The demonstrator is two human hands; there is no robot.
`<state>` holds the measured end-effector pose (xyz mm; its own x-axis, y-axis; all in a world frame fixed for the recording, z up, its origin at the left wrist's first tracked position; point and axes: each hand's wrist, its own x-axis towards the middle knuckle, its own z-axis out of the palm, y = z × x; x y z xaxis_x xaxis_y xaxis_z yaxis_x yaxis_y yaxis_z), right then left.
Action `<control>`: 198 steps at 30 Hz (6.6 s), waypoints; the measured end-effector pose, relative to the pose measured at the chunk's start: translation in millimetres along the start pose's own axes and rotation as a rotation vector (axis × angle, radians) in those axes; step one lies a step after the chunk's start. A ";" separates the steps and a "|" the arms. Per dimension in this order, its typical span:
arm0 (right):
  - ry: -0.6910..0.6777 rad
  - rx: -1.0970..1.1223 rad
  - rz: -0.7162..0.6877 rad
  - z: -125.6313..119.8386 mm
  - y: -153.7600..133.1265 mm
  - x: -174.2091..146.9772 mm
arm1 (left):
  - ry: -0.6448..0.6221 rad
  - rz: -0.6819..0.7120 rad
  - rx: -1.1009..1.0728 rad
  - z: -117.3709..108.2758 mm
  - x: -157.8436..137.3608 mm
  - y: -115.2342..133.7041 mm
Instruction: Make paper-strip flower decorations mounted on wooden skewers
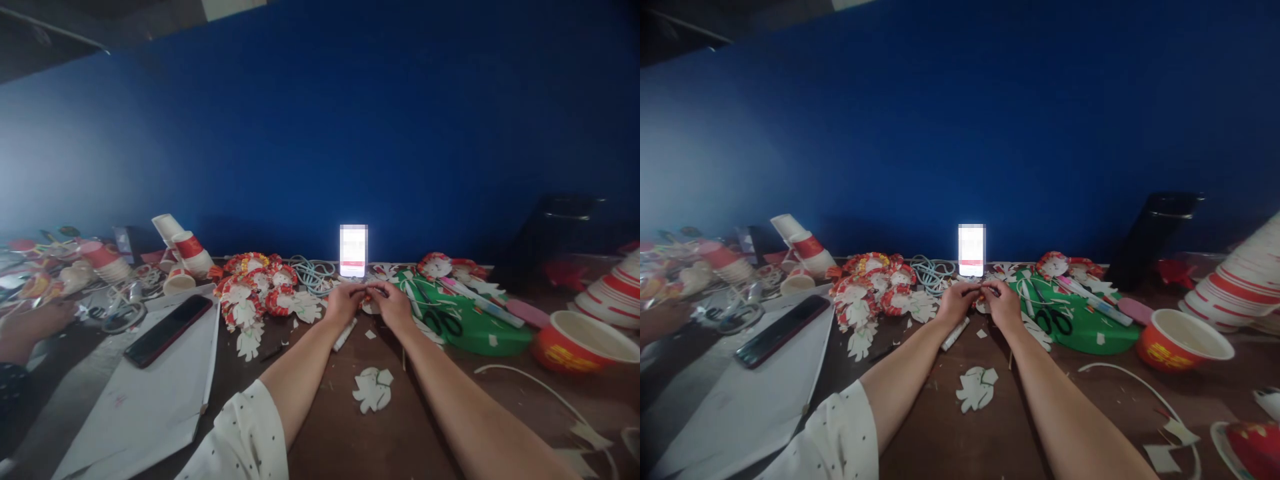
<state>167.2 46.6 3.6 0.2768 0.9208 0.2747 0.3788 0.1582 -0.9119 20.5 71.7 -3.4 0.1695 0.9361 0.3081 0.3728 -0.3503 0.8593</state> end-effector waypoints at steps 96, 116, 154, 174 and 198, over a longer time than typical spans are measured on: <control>-0.029 -0.029 0.003 3.8 -1.5 -6.6 | -0.030 0.216 0.390 -14.1 -1.7 8.0; -0.055 -0.059 -0.015 3.4 -6.2 -9.3 | -0.023 0.296 0.636 -12.7 -6.4 11.2; -0.048 -0.004 0.019 3.9 2.8 -7.5 | -0.014 0.204 0.200 -13.5 -2.7 11.3; -0.049 -0.055 0.023 3.5 9.9 -3.6 | -0.044 0.201 0.253 -14.6 -3.7 13.6; -0.010 0.027 0.054 2.3 -4.9 -8.5 | -0.040 0.167 0.206 -12.7 -0.2 6.5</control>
<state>161.0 38.8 5.0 0.2878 0.9317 0.2218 0.3391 0.1174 -0.9334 11.3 69.6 7.4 0.2788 0.8641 0.4190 0.5140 -0.5028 0.6950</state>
